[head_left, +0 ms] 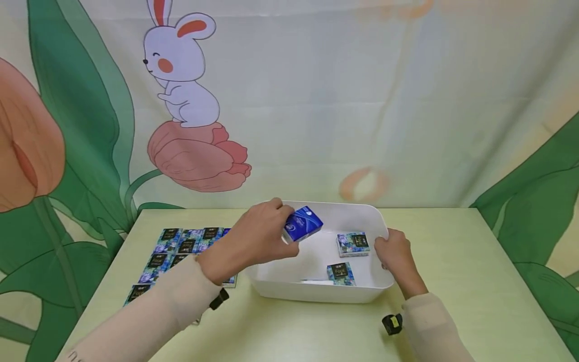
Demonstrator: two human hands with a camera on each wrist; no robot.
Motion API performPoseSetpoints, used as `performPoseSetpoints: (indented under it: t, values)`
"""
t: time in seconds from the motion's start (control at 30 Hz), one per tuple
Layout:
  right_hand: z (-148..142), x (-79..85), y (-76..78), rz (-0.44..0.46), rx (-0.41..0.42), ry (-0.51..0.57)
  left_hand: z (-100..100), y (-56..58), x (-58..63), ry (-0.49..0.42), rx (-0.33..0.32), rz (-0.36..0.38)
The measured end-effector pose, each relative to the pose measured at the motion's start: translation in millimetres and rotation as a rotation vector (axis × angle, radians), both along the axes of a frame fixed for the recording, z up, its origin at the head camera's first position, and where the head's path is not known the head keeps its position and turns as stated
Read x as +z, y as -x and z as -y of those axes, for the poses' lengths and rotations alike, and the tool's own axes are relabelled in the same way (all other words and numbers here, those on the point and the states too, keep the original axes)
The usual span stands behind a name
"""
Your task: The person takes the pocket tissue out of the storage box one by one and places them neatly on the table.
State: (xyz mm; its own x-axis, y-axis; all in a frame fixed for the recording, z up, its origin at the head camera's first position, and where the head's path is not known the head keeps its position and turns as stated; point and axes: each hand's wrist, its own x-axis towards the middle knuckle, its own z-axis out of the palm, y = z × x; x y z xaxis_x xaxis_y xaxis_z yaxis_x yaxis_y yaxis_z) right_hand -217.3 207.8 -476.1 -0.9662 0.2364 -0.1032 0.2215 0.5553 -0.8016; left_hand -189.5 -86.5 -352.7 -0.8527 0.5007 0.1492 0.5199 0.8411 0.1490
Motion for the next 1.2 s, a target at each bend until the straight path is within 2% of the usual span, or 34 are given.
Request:
performPoseSetpoints:
  t: [0.23, 0.43, 0.53, 0.67, 0.8, 0.87, 0.97, 1.07, 1.2]
  values:
    - [-2, 3.2, -2.2, 0.021, -0.003, -0.005, 50, -19.8, -9.1, -0.113, 0.151, 0.035]
    - [-2, 2.7, -2.5, 0.029, -0.008, 0.001, 91, -41.2, -22.4, -0.143, 0.274, 0.002]
    - [-1, 0.2, -1.8, 0.026, -0.005, 0.004, 112, -53.9, -34.2, -0.134, 0.339, 0.002]
    - [0, -0.8, -1.2, 0.017, 0.003, 0.003, 133, -71.8, -57.8, -0.122, 0.431, 0.056]
    - [0, 1.6, -1.9, 0.020, 0.005, -0.003, 138, -88.9, -84.0, -0.080, 0.512, 0.176]
    - [0, 3.0, -2.4, 0.024, 0.002, -0.006, 135, -94.2, -96.3, -0.059, 0.561, 0.271]
    - [1, 3.5, -3.0, 0.028, 0.003, -0.007, 130, -99.2, -113.4, -0.039, 0.619, 0.368]
    - [1, 2.5, -2.7, 0.032, 0.003, -0.010, 125, -101.9, -127.0, -0.019, 0.641, 0.395]
    - [1, 0.5, -2.2, 0.025, 0.004, -0.013, 120, -104.1, -139.4, 0.027, 0.641, 0.362]
